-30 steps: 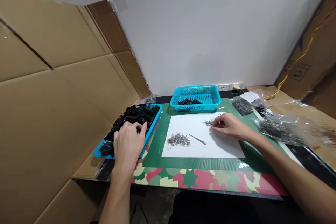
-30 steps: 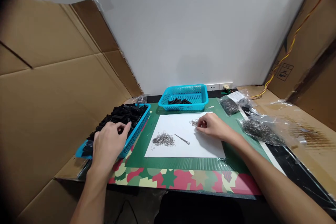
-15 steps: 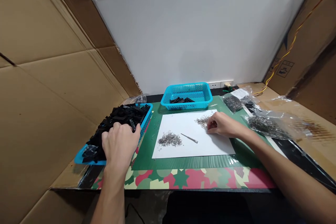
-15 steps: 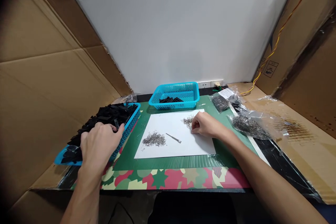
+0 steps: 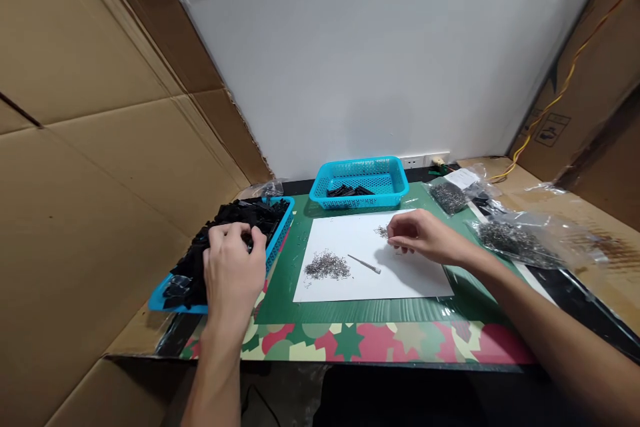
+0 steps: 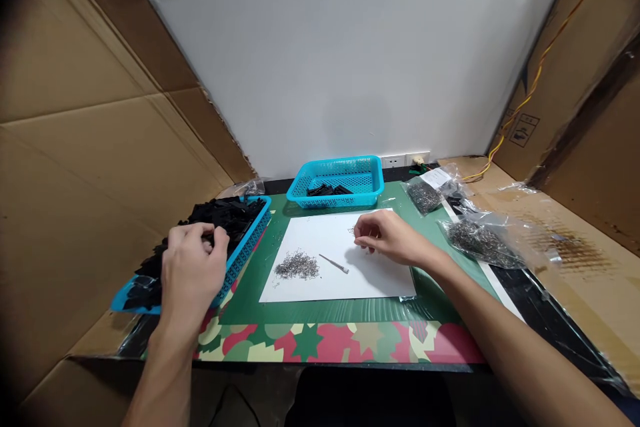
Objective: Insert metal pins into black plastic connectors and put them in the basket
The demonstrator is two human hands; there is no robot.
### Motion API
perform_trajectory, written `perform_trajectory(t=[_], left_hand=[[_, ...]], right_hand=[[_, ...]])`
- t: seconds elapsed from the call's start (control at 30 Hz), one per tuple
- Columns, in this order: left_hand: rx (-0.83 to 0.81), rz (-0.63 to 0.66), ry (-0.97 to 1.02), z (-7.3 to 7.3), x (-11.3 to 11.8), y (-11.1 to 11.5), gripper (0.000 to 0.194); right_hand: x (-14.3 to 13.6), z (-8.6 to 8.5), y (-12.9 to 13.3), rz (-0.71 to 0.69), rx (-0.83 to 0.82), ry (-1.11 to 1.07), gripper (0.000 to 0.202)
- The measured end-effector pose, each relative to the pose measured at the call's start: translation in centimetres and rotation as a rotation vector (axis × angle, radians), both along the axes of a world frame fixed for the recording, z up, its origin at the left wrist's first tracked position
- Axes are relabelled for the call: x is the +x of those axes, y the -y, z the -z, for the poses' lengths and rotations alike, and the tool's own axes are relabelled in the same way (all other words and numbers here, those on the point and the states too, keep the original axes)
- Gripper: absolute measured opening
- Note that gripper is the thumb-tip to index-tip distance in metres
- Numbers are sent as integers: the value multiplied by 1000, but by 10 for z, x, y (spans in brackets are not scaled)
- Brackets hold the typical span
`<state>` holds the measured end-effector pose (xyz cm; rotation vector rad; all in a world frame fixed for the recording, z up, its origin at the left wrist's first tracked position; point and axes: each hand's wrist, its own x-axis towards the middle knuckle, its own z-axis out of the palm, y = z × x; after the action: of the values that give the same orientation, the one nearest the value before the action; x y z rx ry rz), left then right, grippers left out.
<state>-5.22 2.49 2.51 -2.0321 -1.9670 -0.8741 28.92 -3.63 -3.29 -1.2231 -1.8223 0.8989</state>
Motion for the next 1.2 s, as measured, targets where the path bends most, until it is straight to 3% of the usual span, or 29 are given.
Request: perform_trajectory(t=[0.17,0.27,0.43,0.53,0.9,1.03,1.2], left_hand=[[-307,429,689,11,19,18,30],[-463,524,860,30,35,37,33],[-579,523,843,65,62,74,50],[-583,535,798,74,75,89,45],[-573,688,456,68,88,93,29],[-558,702,471,70,88,94,31],[-552,693,533,71,84,96,29]], right_hand=[[-7,1,0,-10,-92,-255,17],[-14,2,3,-17,-85,-296,15],[-31,4,11,-11,-23,-298,24],[-41,6,17,-38,8,-297,23],[-47,3,26,-155,9,-200,15],[-46,1,24,-163,-12,-208,13],[-44,2,20,-180,-88,-165,25]])
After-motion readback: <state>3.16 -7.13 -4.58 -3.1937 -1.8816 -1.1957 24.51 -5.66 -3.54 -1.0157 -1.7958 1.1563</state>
